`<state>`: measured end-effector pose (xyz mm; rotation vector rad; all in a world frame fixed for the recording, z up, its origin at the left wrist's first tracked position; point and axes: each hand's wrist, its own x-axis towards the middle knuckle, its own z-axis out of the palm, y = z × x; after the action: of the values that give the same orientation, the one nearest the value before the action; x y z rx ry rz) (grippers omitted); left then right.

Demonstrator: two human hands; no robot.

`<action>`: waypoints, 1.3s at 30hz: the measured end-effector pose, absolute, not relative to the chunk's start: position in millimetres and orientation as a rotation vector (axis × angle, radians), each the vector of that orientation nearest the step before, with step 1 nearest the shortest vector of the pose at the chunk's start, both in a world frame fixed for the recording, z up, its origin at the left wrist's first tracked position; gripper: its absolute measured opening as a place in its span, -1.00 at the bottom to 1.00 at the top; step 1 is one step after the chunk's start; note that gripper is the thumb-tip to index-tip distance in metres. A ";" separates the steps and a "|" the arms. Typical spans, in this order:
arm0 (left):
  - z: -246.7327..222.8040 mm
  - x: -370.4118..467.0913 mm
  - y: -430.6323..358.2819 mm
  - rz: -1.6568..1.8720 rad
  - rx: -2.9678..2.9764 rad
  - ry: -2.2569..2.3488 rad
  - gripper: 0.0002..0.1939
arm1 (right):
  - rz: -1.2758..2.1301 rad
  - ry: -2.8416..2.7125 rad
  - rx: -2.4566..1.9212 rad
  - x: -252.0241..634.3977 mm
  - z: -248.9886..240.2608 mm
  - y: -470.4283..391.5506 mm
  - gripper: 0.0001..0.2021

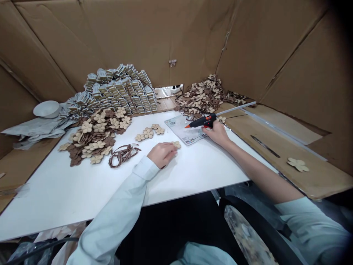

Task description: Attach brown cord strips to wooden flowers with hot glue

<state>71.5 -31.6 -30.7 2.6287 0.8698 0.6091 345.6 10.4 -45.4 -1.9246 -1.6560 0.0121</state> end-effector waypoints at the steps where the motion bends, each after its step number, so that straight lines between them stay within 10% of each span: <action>1: -32.2 72.2 -31.5 0.566 2.677 0.822 -0.73 | 0.009 -1.603 -1.930 344.8 -42.4 9.0 -0.68; 39: -53.6 76.3 -21.6 0.571 2.883 0.816 -0.74 | -0.103 -2.007 -1.658 306.8 -37.0 13.4 -0.76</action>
<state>76.3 -21.6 -53.6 2.8834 0.8159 0.5712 306.8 13.4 -37.0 -1.6579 -2.0072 -0.1028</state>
